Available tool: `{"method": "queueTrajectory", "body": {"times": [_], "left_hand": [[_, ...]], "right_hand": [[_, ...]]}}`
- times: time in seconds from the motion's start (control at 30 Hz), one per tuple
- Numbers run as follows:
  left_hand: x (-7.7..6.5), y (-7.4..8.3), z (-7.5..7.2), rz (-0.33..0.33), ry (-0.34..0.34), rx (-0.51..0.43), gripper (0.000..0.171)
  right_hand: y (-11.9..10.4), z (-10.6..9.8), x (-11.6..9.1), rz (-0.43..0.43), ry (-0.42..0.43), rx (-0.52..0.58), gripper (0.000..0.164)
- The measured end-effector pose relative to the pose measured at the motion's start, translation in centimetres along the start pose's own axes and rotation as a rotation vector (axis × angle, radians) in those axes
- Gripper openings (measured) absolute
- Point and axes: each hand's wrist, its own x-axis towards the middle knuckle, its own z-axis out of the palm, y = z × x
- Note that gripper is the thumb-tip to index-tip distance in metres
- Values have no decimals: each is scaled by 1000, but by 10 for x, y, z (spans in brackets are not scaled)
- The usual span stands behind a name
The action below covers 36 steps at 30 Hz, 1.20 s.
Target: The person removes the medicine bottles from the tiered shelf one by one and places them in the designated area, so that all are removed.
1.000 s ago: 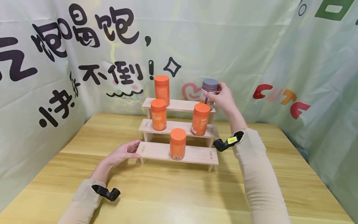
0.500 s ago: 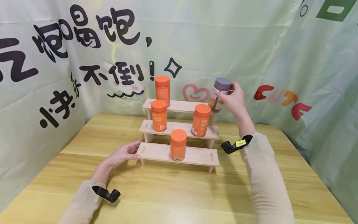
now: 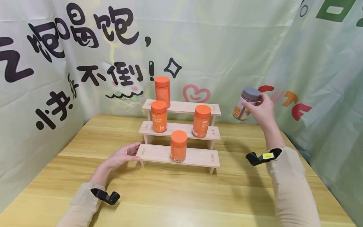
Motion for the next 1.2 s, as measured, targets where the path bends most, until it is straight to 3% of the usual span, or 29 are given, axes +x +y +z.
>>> {"method": "queueTrajectory", "body": {"times": [0.23, 0.5, 0.87, 1.2], "left_hand": [[1, 0, 1, 3, 10, 5, 81], [0, -1, 2, -18, 15, -3, 81], [-2, 0, 2, -15, 20, -6, 81], [-2, 1, 2, -10, 18, -22, 82]], "right_hand": [[42, -1, -17, 35, -1, 0, 70], [82, 15, -37, 50, -25, 13, 70], [100, 37, -58, 37, -47, 0, 65], [111, 43, -61, 77, -53, -13, 69]]}}
